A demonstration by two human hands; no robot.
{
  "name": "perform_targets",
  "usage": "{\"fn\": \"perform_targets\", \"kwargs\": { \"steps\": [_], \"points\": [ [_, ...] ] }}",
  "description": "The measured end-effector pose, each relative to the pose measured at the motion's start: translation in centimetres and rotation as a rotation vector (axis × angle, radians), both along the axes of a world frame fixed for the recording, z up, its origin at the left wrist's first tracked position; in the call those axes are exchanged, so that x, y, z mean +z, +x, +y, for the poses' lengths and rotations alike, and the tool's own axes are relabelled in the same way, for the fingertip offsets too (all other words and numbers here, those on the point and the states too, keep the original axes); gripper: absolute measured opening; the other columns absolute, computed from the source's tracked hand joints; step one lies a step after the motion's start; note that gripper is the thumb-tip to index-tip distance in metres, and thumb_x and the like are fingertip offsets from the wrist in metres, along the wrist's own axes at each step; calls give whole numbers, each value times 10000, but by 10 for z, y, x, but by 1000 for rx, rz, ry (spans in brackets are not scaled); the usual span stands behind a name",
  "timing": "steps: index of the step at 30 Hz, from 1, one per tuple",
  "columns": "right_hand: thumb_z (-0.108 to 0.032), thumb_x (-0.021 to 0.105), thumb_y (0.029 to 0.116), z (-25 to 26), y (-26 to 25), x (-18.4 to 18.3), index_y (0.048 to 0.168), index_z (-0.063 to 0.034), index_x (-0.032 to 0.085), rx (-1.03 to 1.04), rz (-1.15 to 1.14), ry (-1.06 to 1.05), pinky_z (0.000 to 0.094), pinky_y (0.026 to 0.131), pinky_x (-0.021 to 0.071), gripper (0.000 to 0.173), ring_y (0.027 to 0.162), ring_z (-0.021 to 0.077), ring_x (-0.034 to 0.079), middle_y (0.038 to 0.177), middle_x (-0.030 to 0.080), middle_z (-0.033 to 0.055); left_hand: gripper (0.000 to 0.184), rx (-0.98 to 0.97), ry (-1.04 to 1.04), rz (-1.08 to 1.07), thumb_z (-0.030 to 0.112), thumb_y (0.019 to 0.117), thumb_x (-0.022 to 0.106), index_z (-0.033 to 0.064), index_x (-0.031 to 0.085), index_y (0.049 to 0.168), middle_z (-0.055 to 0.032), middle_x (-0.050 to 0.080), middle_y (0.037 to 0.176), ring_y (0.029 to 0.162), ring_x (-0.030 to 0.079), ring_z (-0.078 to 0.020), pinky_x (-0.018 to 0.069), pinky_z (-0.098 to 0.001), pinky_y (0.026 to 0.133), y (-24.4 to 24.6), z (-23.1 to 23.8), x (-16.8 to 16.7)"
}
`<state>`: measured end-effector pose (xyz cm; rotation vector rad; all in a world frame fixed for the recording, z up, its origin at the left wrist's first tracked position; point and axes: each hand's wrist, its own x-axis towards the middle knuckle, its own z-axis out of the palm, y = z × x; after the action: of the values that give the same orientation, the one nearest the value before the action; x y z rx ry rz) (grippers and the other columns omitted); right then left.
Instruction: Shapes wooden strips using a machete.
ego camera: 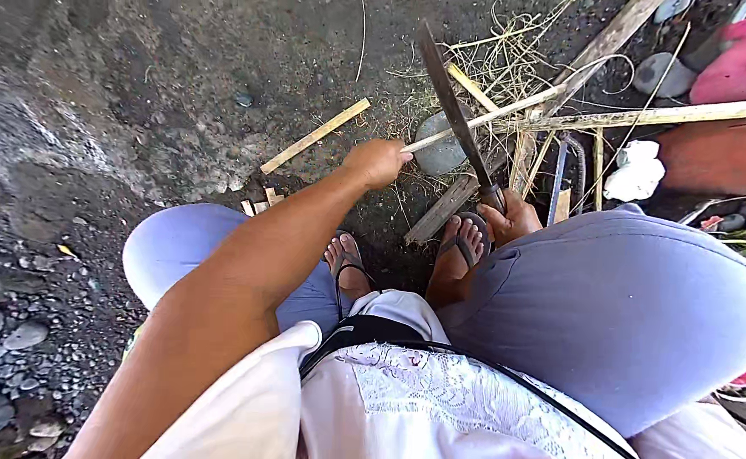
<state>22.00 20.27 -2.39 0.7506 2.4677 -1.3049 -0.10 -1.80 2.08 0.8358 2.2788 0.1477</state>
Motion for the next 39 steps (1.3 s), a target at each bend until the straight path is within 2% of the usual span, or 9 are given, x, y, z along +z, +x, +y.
{"fn": "perform_targets", "kwargs": {
  "steps": [3,7,9,11,14,20,23,31,39],
  "points": [
    [-414,641,1009,4,0,-2,1213,3,588,25,17,27,539,632,573,467,594,284,660,736,656,147,501,17,-21,-29,442,1120,339,33,609,1224,-255,673,1082,1060,660,-461,501,-682,859,-3,5,-13],
    [-443,606,1012,9,-16,5,1197,23,591,76,106,130,573,676,563,502,680,329,676,799,664,176,532,108,-15,-106,450,1123,307,27,596,1264,-267,661,1157,1123,642,-463,483,-701,903,6,14,-45],
    [-450,593,1010,11,-27,7,1193,25,585,76,138,169,574,690,560,510,707,339,682,831,667,184,560,175,-11,-75,476,1120,285,38,575,1313,-267,670,1164,1124,652,-467,495,-697,902,18,15,-56],
    [-444,588,1002,11,-32,4,1174,20,589,57,171,191,551,666,554,495,682,317,675,808,662,166,548,248,3,-29,481,1120,278,45,566,1288,-251,679,1130,1098,668,-453,513,-670,882,31,14,-65],
    [-429,582,995,11,-36,-8,1202,15,567,63,207,183,525,657,564,489,668,293,673,813,656,150,559,345,28,-38,479,1120,286,43,563,1333,-258,682,1147,1119,663,-449,503,-671,908,30,14,-64],
    [-421,570,1018,2,-48,-5,1215,39,551,85,111,182,567,696,544,501,735,351,675,841,651,190,538,260,-38,-28,475,1120,288,47,583,1255,-239,679,1133,1109,667,-434,518,-653,879,15,16,-56],
    [-454,550,1029,2,-54,-1,1192,22,555,102,92,194,550,677,550,503,703,327,676,811,644,169,527,251,-46,-26,476,1119,295,48,577,1241,-240,679,1105,1090,672,-434,522,-651,863,15,16,-54],
    [-465,537,1048,5,-57,-7,1171,37,553,156,-3,231,596,714,532,517,772,390,679,830,644,207,521,227,-61,-38,468,1121,298,54,571,1277,-247,674,1146,1124,660,-441,512,-657,886,13,17,-48],
    [-467,533,1045,1,-52,-4,1196,25,553,143,13,229,566,694,554,514,731,356,691,817,651,186,520,230,-72,-22,469,1119,308,57,573,1292,-241,674,1158,1131,660,-437,516,-661,876,13,18,-48]
  ]
}}
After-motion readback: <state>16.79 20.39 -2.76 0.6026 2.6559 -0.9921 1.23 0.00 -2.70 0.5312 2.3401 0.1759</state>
